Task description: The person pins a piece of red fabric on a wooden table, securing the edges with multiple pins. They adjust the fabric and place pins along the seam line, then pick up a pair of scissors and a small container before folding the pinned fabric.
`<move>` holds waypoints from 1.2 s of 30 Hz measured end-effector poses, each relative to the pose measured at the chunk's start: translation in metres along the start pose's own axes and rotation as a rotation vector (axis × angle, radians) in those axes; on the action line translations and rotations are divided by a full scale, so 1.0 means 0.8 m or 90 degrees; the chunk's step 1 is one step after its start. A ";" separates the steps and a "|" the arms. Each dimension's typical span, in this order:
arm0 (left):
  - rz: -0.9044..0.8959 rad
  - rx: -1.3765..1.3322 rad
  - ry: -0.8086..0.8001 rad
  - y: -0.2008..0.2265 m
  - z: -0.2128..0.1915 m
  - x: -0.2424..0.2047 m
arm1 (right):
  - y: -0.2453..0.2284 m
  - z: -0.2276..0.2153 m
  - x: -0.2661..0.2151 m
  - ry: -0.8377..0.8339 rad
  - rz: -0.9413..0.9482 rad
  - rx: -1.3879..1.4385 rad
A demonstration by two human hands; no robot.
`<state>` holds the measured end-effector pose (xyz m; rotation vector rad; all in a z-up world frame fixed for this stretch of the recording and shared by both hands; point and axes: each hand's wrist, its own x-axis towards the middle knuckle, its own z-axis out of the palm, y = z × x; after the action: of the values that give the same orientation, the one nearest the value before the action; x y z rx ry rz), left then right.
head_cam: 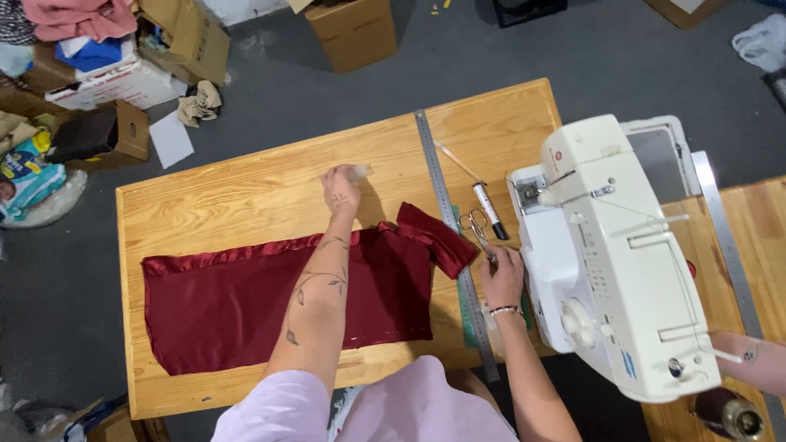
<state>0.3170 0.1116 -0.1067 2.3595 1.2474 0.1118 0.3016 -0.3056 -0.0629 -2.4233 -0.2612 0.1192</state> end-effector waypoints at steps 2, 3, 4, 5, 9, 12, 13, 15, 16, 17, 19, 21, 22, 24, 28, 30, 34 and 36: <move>0.006 -0.046 0.007 0.015 -0.017 -0.012 | -0.003 0.001 0.001 -0.007 -0.006 -0.004; 0.017 -0.092 0.005 0.023 -0.023 -0.020 | -0.003 0.000 -0.001 -0.012 -0.003 -0.012; 0.014 -0.092 0.007 0.022 -0.021 -0.018 | -0.005 0.002 -0.001 -0.014 -0.006 -0.011; 0.031 -0.156 0.013 0.021 -0.017 -0.016 | -0.005 0.003 -0.001 -0.019 0.003 -0.014; 0.055 -0.286 0.032 0.032 -0.032 -0.039 | -0.040 -0.007 0.004 -0.054 0.037 -0.012; 0.030 -0.380 0.023 0.027 -0.022 -0.050 | -0.063 0.004 0.017 -0.051 0.005 -0.025; 0.024 -0.380 0.028 0.024 -0.017 -0.050 | -0.069 0.010 0.023 -0.056 0.000 -0.026; 0.046 -0.549 0.021 0.021 -0.004 -0.051 | -0.080 0.021 0.035 -0.056 -0.033 -0.028; 0.040 -0.551 0.025 0.023 -0.002 -0.053 | -0.090 0.025 0.040 -0.061 -0.037 -0.030; 0.046 -0.628 0.031 0.025 -0.001 -0.055 | -0.100 0.030 0.045 -0.075 -0.041 -0.011; 0.048 -0.705 0.042 0.028 -0.007 -0.060 | -0.125 0.049 0.064 -0.095 -0.048 0.007; 0.011 -0.746 0.074 0.034 -0.017 -0.065 | -0.150 0.075 0.093 -0.140 -0.078 0.019; 0.010 -0.748 0.075 0.035 -0.027 -0.074 | -0.155 0.109 0.116 -0.140 -0.079 0.017; -0.057 -0.702 0.088 0.043 -0.043 -0.091 | -0.161 0.175 0.172 -0.163 -0.114 0.030; -0.063 -0.637 0.076 0.041 -0.053 -0.109 | -0.198 0.238 0.237 -0.186 -0.109 -0.068; -0.078 -0.589 0.052 0.037 -0.057 -0.115 | -0.194 0.272 0.263 -0.175 -0.174 -0.224; -0.086 -0.578 0.033 0.024 -0.037 -0.100 | -0.204 0.289 0.264 -0.169 -0.165 -0.368; -0.032 -0.599 0.017 0.030 -0.044 -0.103 | -0.232 0.247 0.248 -0.277 -0.072 -0.143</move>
<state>0.2776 0.0472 -0.0533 1.5084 0.9535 0.5747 0.4353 0.0007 -0.0961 -2.5751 -0.6362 0.5973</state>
